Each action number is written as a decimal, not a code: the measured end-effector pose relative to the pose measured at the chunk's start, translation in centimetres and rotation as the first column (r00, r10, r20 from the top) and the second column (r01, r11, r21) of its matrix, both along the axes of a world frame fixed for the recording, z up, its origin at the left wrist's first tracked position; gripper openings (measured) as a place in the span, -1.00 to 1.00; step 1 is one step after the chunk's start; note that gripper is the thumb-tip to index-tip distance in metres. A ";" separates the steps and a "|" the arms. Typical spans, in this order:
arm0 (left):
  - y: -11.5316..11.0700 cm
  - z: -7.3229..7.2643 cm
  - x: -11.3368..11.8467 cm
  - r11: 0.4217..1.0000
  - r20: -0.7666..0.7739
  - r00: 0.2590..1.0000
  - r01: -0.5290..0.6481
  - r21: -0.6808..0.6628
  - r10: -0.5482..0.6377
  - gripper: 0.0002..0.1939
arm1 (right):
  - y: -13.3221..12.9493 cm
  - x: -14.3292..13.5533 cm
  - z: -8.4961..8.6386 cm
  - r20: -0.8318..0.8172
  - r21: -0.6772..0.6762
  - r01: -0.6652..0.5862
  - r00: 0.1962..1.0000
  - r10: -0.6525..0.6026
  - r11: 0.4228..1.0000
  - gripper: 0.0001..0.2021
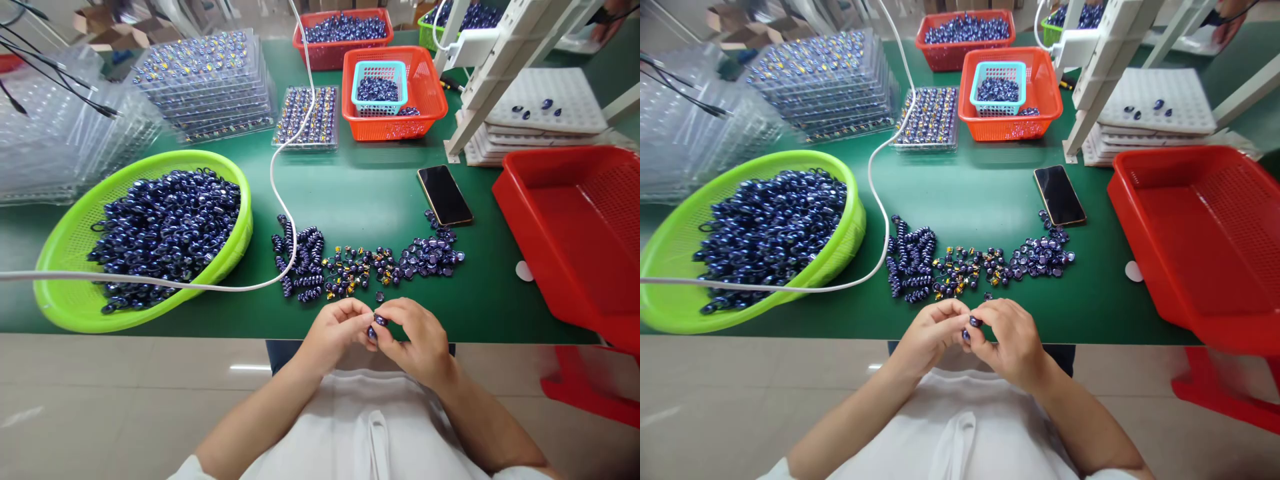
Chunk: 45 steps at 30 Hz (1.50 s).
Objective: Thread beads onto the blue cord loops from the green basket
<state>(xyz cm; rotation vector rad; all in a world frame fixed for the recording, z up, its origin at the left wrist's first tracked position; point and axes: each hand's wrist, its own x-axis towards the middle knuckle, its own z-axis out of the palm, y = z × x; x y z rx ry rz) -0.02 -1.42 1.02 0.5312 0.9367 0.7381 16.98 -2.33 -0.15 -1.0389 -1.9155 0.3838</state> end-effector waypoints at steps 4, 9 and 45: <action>0.0 -0.5 0.0 0.994 0.136 0.991 0.025 -0.107 -0.010 -0.67 | 0.0 -0.1 0.1 -0.065 -0.070 -0.070 0.996 0.065 0.995 -0.73; -0.4 -0.7 -0.7 0.999 0.068 0.997 0.046 -0.022 -0.044 -0.73 | 0.1 0.7 0.3 -0.005 -0.105 -0.151 0.988 0.151 0.983 -0.72; -1.5 -0.5 -1.5 0.994 0.090 0.996 0.006 0.105 -0.016 -0.62 | -0.5 -0.6 -1.8 0.106 0.062 -0.229 0.969 0.222 0.971 -0.85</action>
